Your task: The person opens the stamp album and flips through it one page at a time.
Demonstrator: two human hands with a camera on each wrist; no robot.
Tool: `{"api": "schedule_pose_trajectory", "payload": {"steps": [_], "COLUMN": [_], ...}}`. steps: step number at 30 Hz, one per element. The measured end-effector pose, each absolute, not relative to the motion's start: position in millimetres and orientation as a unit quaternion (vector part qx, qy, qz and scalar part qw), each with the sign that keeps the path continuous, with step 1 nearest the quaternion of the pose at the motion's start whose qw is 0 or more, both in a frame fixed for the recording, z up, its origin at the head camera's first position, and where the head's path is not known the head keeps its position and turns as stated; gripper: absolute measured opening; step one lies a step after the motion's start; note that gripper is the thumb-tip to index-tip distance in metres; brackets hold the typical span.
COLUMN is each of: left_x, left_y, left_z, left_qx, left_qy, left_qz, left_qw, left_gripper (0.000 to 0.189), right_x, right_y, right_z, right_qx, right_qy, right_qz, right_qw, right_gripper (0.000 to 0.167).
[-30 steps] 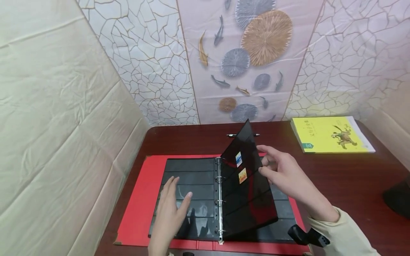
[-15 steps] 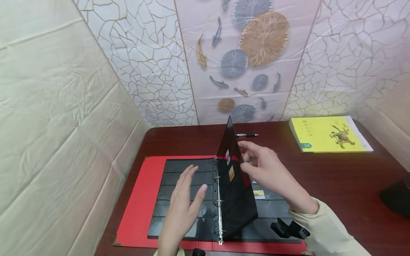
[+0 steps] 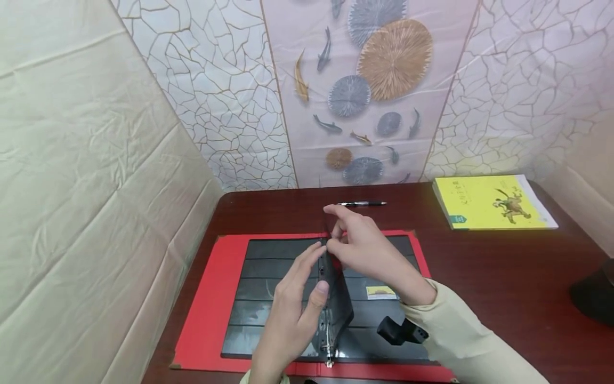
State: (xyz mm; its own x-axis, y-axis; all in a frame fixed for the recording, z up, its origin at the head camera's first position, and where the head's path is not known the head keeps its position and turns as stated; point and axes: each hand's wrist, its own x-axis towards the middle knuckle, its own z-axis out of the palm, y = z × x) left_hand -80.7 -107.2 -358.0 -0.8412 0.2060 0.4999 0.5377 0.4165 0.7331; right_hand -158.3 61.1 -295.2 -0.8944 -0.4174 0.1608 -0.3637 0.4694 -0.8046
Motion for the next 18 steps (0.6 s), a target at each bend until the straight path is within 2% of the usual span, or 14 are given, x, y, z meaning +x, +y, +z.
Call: {"api": "schedule_pose_trajectory", "payload": {"steps": [9,15,18], "left_x": [-69,-67,-63], "left_y": [-109,-114,-116], "left_z": [-362,-361,-360], "left_qx": [-0.225,-0.225,-0.217], "left_qy": [-0.805,-0.803,-0.812], "left_qz": [-0.511,-0.51,-0.499], "left_qw": [0.202,0.209,0.212], "left_gripper": [0.053,0.054,0.053], "right_x": [-159,-163,-164], "right_y": [42,45,51], "right_z": [-303,-309,-312], "right_qx": [-0.246,-0.273,-0.276], "right_qy": [0.845,0.835,0.82], "right_qz": [-0.468,-0.474,-0.494], "right_qw": [0.071,0.067,0.087], "right_gripper": [0.056,0.052,0.051]}}
